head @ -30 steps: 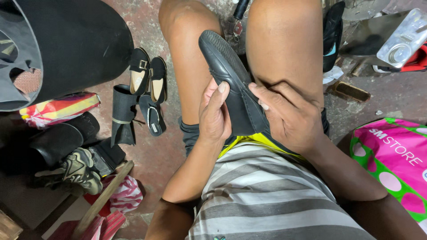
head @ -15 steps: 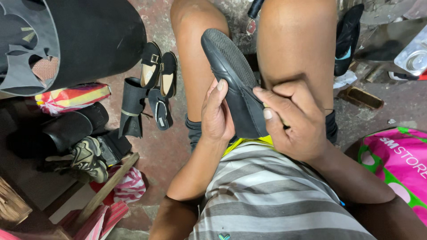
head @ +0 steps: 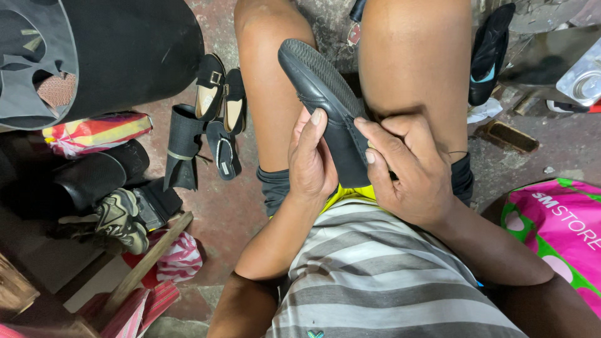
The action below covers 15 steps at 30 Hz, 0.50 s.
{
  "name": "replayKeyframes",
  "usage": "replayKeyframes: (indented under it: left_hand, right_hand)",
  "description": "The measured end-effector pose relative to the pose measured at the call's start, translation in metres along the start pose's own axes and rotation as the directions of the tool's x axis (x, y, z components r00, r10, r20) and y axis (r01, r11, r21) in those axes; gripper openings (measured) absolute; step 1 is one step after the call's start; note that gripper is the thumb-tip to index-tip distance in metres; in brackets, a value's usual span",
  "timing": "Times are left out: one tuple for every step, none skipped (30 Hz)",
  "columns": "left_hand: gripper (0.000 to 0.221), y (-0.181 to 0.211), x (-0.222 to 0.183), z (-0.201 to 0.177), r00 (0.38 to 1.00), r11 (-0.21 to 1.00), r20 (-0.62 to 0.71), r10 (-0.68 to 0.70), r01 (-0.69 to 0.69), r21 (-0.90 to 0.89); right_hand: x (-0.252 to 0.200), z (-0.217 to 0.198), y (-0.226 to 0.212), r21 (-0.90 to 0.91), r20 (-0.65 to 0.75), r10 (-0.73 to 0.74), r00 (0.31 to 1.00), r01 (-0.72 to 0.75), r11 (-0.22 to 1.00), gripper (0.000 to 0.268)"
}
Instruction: The person stitches a black shoe by hand, using a needle and thread to join the upper to the sole while holding it on their lap.
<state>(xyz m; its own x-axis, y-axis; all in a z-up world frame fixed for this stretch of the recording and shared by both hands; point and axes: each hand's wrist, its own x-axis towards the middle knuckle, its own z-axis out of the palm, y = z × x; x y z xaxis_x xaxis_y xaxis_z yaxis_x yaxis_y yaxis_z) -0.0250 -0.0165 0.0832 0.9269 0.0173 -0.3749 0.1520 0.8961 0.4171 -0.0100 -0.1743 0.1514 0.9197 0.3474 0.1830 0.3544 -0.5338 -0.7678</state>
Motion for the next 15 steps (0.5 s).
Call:
replayKeyframes:
  left_hand:
    - [0.040, 0.000, -0.001, 0.000, 1.000, 1.000, -0.003, -0.001, 0.001, 0.001]
    - [0.040, 0.000, -0.001, -0.001, 1.000, 1.000, -0.002, -0.001, 0.001, -0.007]
    - [0.039, 0.000, -0.001, -0.001, 1.000, 1.000, 0.004, -0.003, 0.003, -0.013]
    - [0.039, 0.000, 0.000, -0.001, 1.000, 1.000, 0.005, -0.005, 0.005, -0.011]
    - [0.038, -0.001, 0.000, -0.001, 1.000, 1.000, 0.012, 0.001, -0.001, -0.015]
    - [0.036, -0.002, 0.000, -0.001, 1.000, 1.000, 0.019, 0.007, -0.006, -0.019]
    - [0.036, -0.002, 0.000, -0.002, 1.000, 1.000, 0.018, 0.005, -0.004, -0.017]
    - [0.036, -0.003, 0.000, -0.002, 1.000, 1.000, 0.003, 0.006, -0.006, -0.017]
    - [0.035, -0.004, 0.000, -0.002, 1.000, 1.000, -0.013, 0.007, -0.007, -0.015]
    - [0.035, -0.005, -0.001, -0.002, 1.000, 1.000, -0.015, 0.006, -0.006, -0.012]
    - [0.035, -0.005, -0.001, -0.002, 1.000, 1.000, -0.025, 0.014, -0.014, -0.007]
    - [0.035, -0.005, -0.002, -0.002, 0.999, 1.000, -0.035, 0.022, -0.022, -0.001]
    - [0.035, -0.006, -0.001, -0.002, 0.999, 1.000, -0.034, 0.019, -0.019, 0.003]
    - [0.037, -0.006, -0.001, -0.001, 0.998, 1.000, -0.056, 0.021, -0.020, 0.017]
    - [0.038, -0.006, -0.002, -0.001, 0.997, 0.999, -0.079, 0.023, -0.021, 0.030]
  right_hand:
    - [0.000, 0.001, 0.000, -0.004, 0.006, 0.002, 1.000, -0.002, 1.000, 0.036]
    - [0.000, 0.001, 0.000, -0.008, 0.013, 0.004, 1.000, -0.004, 1.000, 0.036]
    - [0.000, 0.001, 0.000, -0.008, 0.010, 0.006, 1.000, -0.006, 1.000, 0.036]
    - [0.000, 0.001, 0.001, -0.015, 0.008, -0.003, 1.000, 0.004, 1.000, 0.036]
    - [0.000, 0.001, 0.001, -0.021, 0.007, -0.012, 1.000, 0.012, 1.000, 0.036]
    - [0.000, 0.001, 0.001, -0.019, 0.007, -0.009, 1.000, 0.009, 1.000, 0.036]
    - [0.001, 0.001, 0.000, -0.047, 0.012, -0.018, 1.000, 0.018, 0.999, 0.036]
    - [0.001, 0.001, -0.001, -0.074, 0.016, -0.027, 1.000, 0.028, 0.997, 0.037]
    - [0.001, 0.001, -0.003, -0.070, 0.015, -0.024, 1.000, 0.025, 0.997, 0.037]
    - [0.000, 0.002, -0.006, -0.096, 0.012, -0.012, 1.000, 0.013, 0.995, 0.037]
    - [0.000, 0.002, -0.008, -0.122, 0.007, 0.002, 1.000, -0.001, 0.993, 0.038]
    - [0.000, 0.003, -0.010, -0.119, 0.005, 0.005, 1.000, -0.004, 0.993, 0.038]
    - [0.000, 0.004, -0.010, -0.160, 0.007, -0.017, 1.000, 0.018, 0.987, 0.039]
    - [0.000, 0.005, -0.011, -0.201, 0.010, -0.039, 0.999, 0.040, 0.979, 0.040]
    - [0.000, 0.006, -0.012, -0.200, 0.008, -0.036, 0.999, 0.037, 0.979, 0.040]
